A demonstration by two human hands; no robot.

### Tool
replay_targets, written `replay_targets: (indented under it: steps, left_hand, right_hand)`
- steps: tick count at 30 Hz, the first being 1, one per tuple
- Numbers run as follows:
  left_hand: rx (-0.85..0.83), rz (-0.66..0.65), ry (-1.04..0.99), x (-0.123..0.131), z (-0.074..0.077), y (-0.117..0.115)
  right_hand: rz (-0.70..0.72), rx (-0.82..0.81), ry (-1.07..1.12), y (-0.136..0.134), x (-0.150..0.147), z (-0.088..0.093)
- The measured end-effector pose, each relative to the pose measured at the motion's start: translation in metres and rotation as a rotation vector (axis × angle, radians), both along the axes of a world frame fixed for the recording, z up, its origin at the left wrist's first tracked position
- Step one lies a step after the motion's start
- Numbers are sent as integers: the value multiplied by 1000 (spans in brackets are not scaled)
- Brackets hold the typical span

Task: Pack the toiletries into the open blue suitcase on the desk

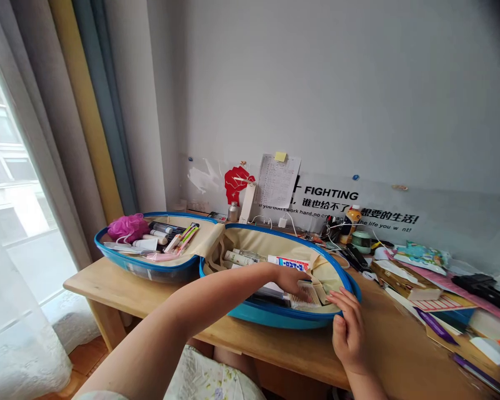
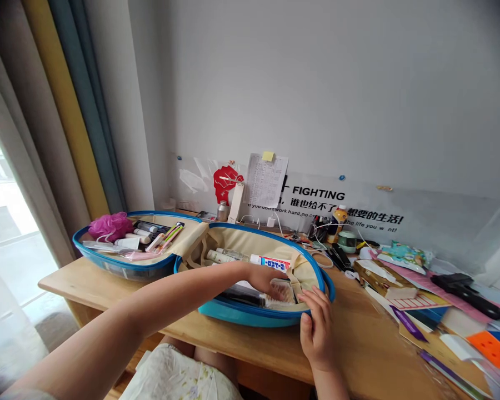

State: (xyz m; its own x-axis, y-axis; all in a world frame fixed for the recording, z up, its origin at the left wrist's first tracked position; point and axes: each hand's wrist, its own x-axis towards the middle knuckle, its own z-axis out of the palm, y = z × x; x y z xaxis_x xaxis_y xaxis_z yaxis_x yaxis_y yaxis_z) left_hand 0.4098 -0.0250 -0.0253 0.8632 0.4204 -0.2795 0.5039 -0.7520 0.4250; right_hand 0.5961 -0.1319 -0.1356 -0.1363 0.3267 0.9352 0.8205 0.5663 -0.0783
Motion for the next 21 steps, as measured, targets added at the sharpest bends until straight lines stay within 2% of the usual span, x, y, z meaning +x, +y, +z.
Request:
replay_targets:
  steps: [4,7,10,13,17,19,21]
  left_hand:
    - [70,74,-215,-24,15,3]
    - [122,220,-388,-60,26,8]
    - [178,486,-473,-114,31,22]
    - [313,716,-495,-185,33,44]
    - [510,1025,-303,-288,29,67]
    - [612,1099,-70,-333,24,71]
    - [636,1112,147,-368,17,70]
  right_hand:
    - [11,6,-11,1,1,0]
    - [19,12,-8,1,1,1]
    - [17,17,-4,2,1,0]
    - [21,23,-5,3,1,0]
    - [30,27,2,5,4,-2]
    - [24,23,3,6,5,-4]
    - [20,24,1,6,5,-4]
